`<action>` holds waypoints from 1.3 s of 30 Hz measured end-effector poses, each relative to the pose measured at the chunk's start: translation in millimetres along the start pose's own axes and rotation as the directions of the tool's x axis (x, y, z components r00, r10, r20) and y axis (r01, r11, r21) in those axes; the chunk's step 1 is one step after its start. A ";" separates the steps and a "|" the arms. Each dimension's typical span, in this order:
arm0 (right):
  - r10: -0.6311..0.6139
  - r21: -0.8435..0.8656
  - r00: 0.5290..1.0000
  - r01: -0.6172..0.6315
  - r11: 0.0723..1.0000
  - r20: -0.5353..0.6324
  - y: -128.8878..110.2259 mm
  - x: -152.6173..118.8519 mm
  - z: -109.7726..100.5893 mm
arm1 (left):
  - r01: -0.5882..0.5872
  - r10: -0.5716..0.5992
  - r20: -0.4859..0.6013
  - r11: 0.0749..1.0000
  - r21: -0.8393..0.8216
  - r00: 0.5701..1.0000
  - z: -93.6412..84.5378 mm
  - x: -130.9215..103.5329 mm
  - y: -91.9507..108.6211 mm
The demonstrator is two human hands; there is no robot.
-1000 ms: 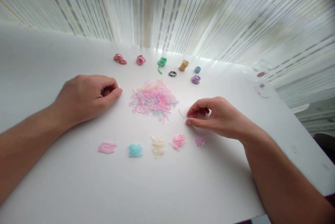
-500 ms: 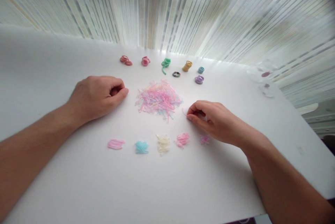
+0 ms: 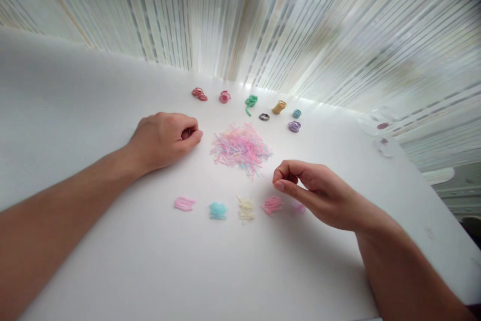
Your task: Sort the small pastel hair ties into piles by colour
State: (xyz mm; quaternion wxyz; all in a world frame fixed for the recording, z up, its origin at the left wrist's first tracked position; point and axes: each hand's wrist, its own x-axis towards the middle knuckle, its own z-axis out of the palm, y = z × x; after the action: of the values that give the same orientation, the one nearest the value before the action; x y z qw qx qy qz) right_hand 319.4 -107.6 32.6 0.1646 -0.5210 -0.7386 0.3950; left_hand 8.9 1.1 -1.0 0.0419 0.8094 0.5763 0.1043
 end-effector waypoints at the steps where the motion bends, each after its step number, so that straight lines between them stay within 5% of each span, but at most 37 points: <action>1: 0.008 0.029 1.000 -0.008 1.000 0.016 -1.6 0.0 0.9 | 0.000 0.000 0.004 1.000 -0.004 1.000 0.0 -0.2 0.2; 10: 0.038 0.214 0.991 -0.065 0.975 0.131 -17.9 -1.5 7.3 | -0.023 0.022 -0.010 0.998 -0.058 1.000 -0.6 -1.7 1.4; 21: 0.020 0.120 0.985 -0.041 0.992 0.171 -22.8 0.7 14.6 | -0.061 0.053 -0.063 0.989 -0.137 0.997 6.3 -3.1 -1.1; 29: -0.146 -0.175 0.985 0.160 0.971 0.087 -51.8 18.1 31.7 | -0.074 0.060 -0.084 0.982 -0.172 0.995 6.9 -5.1 1.5; 39: -0.421 -0.405 0.888 0.459 0.791 0.184 -74.5 44.1 82.0 | -0.088 0.070 -0.104 0.979 -0.181 0.992 8.0 -5.2 1.7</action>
State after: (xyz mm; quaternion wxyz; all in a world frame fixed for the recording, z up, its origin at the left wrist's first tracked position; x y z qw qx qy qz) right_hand 200.2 -112.5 29.5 0.0994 -0.3410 -0.9150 0.1915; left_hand 10.6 -4.0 -9.1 0.0847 0.8183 0.5327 0.1985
